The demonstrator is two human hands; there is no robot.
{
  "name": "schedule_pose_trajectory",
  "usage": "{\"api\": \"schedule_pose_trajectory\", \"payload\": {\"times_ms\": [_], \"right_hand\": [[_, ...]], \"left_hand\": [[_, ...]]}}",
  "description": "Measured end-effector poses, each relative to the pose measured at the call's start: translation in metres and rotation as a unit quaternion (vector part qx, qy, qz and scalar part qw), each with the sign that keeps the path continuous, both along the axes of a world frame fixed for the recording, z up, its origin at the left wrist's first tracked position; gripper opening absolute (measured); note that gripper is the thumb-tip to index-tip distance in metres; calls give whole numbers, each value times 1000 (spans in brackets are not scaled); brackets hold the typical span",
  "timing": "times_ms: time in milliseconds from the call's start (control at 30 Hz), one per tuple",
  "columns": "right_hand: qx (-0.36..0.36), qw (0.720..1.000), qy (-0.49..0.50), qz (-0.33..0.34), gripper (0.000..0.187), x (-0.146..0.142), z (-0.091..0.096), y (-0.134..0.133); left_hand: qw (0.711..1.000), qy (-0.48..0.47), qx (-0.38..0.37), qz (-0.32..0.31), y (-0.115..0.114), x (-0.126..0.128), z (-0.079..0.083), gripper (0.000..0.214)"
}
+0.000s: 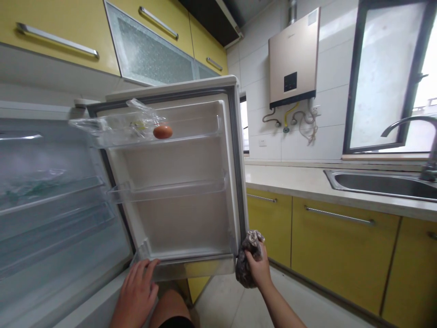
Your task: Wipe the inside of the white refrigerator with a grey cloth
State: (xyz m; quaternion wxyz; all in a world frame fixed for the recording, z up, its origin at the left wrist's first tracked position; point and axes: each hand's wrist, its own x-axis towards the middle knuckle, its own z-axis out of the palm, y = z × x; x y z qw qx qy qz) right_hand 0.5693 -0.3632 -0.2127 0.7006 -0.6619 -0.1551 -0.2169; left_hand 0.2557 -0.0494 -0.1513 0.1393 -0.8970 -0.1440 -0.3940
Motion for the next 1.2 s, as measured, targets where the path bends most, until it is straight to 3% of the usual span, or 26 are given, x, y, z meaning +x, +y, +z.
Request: {"api": "schedule_pose_trajectory", "payload": {"times_ms": [167, 267, 333, 533, 667, 867, 1033, 1200], "right_hand": [[14, 1000, -10, -11, 44, -19, 60, 11], [26, 998, -42, -30, 47, -35, 78, 15], [7, 997, -64, -34, 47, -43, 74, 13], [-71, 989, -125, -36, 51, -46, 39, 3], [-99, 987, -119, -47, 51, -40, 30, 3], [-77, 997, -8, -1, 54, -27, 31, 2], [-50, 995, 88, 10, 65, -29, 44, 6], [-85, 995, -27, -37, 60, -60, 53, 14]], "left_hand": [[1000, 19, 0, 2, 0, -2, 0, 52], [1000, 26, -9, 13, -2, -6, 2, 49], [999, 26, -13, 15, -2, -8, 3, 48], [999, 20, -25, 12, -3, -10, 2, 47], [999, 10, -45, 15, -10, -7, 6, 50], [995, 28, -91, 16, -24, -4, 19, 64], [989, 59, -133, 16, -27, -4, 28, 79], [984, 89, -156, 8, -25, -9, 33, 89]]}}
